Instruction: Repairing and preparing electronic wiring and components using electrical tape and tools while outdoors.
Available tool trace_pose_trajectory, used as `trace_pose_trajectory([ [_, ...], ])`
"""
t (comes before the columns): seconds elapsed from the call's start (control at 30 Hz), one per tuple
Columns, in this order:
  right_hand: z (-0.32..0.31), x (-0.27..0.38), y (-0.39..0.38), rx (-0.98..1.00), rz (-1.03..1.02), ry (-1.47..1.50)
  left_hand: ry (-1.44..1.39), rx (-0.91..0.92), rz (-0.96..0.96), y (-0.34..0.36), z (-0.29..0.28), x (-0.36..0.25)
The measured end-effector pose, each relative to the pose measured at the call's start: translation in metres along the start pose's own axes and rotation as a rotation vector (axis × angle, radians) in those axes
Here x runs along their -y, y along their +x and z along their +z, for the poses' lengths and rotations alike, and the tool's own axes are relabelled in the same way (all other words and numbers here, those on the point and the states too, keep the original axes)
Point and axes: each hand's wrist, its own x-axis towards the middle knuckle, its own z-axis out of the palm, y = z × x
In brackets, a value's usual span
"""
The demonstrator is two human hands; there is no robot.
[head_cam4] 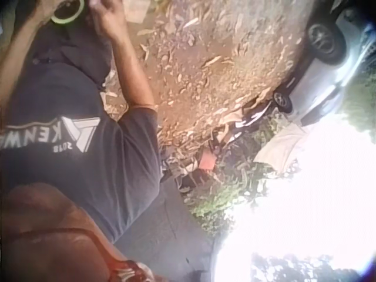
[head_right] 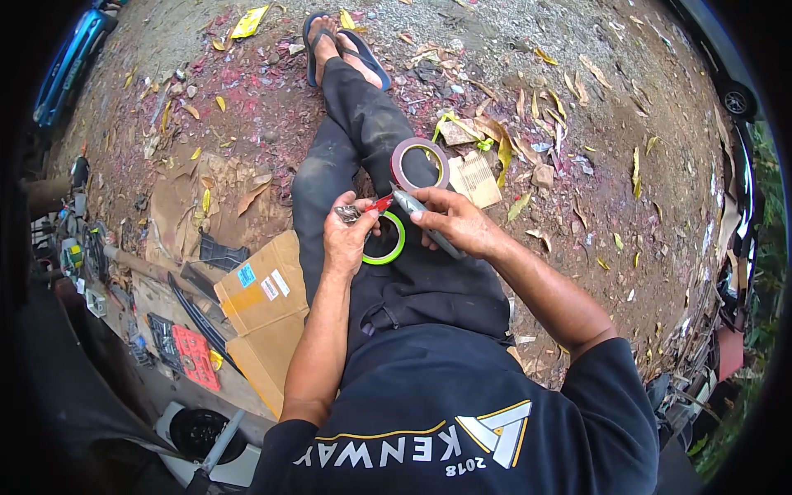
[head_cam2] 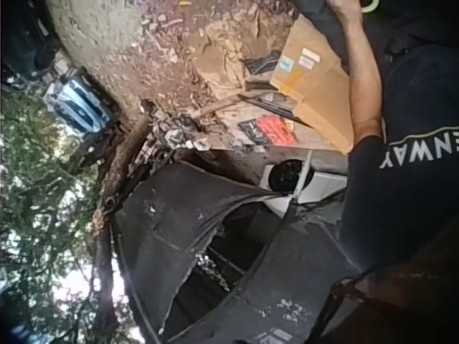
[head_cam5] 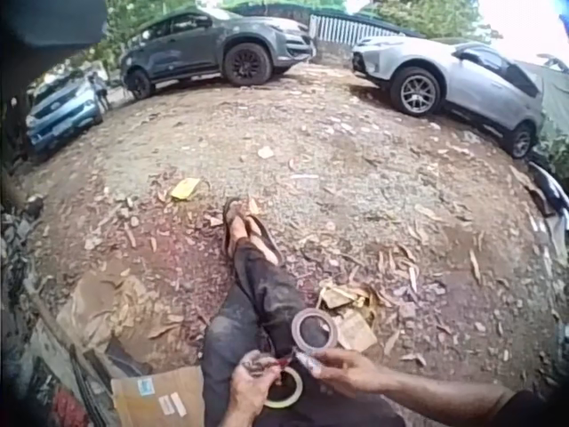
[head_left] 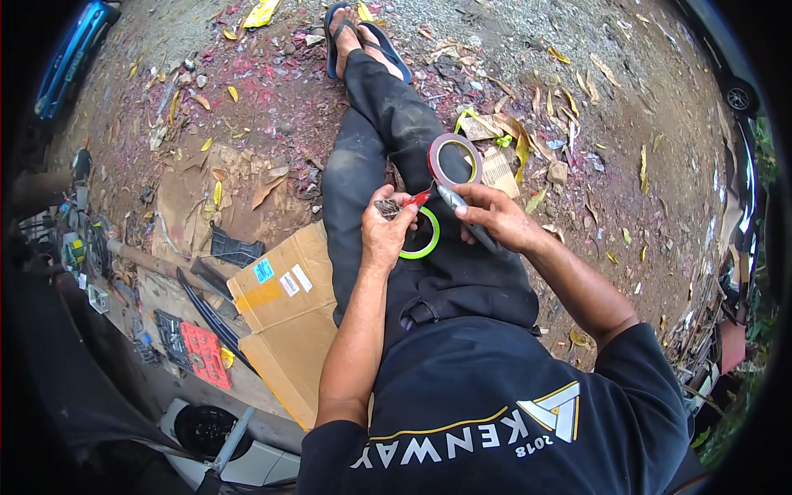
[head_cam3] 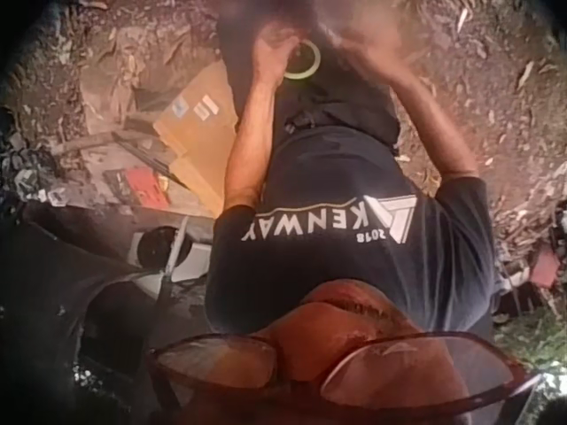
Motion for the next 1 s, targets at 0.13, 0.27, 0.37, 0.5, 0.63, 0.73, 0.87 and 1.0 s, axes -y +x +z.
trace_pose_trajectory([
  [0.13, -0.002, -0.003, 0.006, 0.078, 0.071, -0.052, 0.047, -0.053, 0.009, 0.003, 0.002, 0.000],
  [0.27, 0.002, -0.004, 0.011, 0.162, 0.126, 0.001, 0.194, -0.058, -0.010, 0.000, 0.009, -0.009],
  [0.37, 0.004, -0.005, 0.010, 0.176, 0.125, -0.031, 0.243, -0.048, 0.055, -0.001, 0.009, -0.005],
  [0.5, 0.007, 0.000, 0.008, 0.207, 0.139, -0.023, 0.311, -0.045, 0.231, -0.002, 0.011, -0.004],
  [0.63, 0.007, 0.000, 0.007, 0.218, 0.155, 0.001, 0.451, -0.014, 0.326, -0.002, 0.010, -0.006],
  [0.73, 0.007, 0.001, 0.007, 0.214, 0.161, 0.004, 0.446, -0.002, 0.352, -0.003, 0.011, -0.007],
  [0.87, 0.008, 0.003, 0.006, 0.209, 0.165, 0.008, 0.430, 0.004, 0.357, -0.004, 0.010, -0.007],
  [1.0, 0.007, 0.001, 0.007, 0.211, 0.157, 0.029, 0.409, 0.020, 0.355, -0.004, 0.008, -0.005],
])
